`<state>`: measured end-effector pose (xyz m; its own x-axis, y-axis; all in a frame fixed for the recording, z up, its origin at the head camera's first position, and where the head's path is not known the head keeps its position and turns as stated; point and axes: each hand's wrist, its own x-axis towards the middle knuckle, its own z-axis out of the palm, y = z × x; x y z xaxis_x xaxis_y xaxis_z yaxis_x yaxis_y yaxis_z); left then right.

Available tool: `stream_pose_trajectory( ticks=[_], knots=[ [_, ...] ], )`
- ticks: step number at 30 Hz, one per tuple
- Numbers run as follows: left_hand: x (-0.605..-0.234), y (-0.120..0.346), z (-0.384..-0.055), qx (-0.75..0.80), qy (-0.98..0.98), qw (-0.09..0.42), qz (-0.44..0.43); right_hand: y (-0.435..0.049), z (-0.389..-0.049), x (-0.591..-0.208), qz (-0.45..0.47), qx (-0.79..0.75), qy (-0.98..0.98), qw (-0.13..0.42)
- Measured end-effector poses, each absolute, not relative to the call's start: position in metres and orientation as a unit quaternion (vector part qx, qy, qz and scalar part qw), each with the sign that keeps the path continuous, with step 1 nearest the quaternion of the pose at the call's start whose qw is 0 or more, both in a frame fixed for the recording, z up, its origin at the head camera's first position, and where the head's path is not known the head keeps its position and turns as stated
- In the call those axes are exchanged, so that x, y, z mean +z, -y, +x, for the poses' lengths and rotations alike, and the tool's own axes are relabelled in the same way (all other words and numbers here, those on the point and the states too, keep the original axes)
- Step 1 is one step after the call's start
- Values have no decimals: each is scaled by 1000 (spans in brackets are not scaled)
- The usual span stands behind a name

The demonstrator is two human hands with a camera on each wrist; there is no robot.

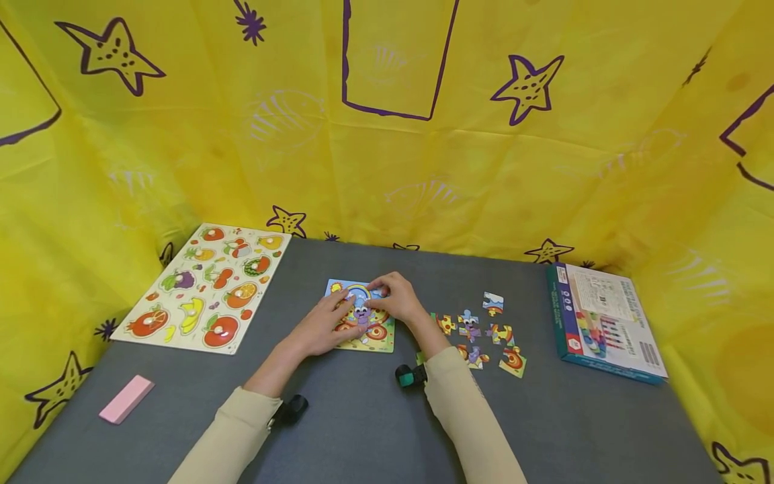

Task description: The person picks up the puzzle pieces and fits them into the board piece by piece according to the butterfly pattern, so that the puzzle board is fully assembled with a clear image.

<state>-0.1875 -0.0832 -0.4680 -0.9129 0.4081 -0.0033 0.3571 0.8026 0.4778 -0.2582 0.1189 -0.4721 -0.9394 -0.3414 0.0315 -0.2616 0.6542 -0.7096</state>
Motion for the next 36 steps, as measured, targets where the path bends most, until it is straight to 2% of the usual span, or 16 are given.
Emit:
stream_pose_trajectory(
  ticks=[8,16,23,26,30,36],
  knots=[
    [-468,79,-188,206,-955,38,210,-117,-255,-472,-145,-386,-910,42],
    [-471,74,-191,169,-967,56,183,-116,-254,-473,-131,-391,-910,36],
    [-470,72,-192,171,-969,68,167,-124,-249,-468,-156,-393,-906,33],
    [-469,71,-191,177,-968,65,167,-139,-245,-463,-142,-408,-902,4],
    [-469,72,-190,183,-966,57,171,-181,-242,-455,-66,-427,-900,-53],
    [-468,73,-189,189,-966,54,168,-262,-236,-455,16,-392,-917,-75]
  ],
)
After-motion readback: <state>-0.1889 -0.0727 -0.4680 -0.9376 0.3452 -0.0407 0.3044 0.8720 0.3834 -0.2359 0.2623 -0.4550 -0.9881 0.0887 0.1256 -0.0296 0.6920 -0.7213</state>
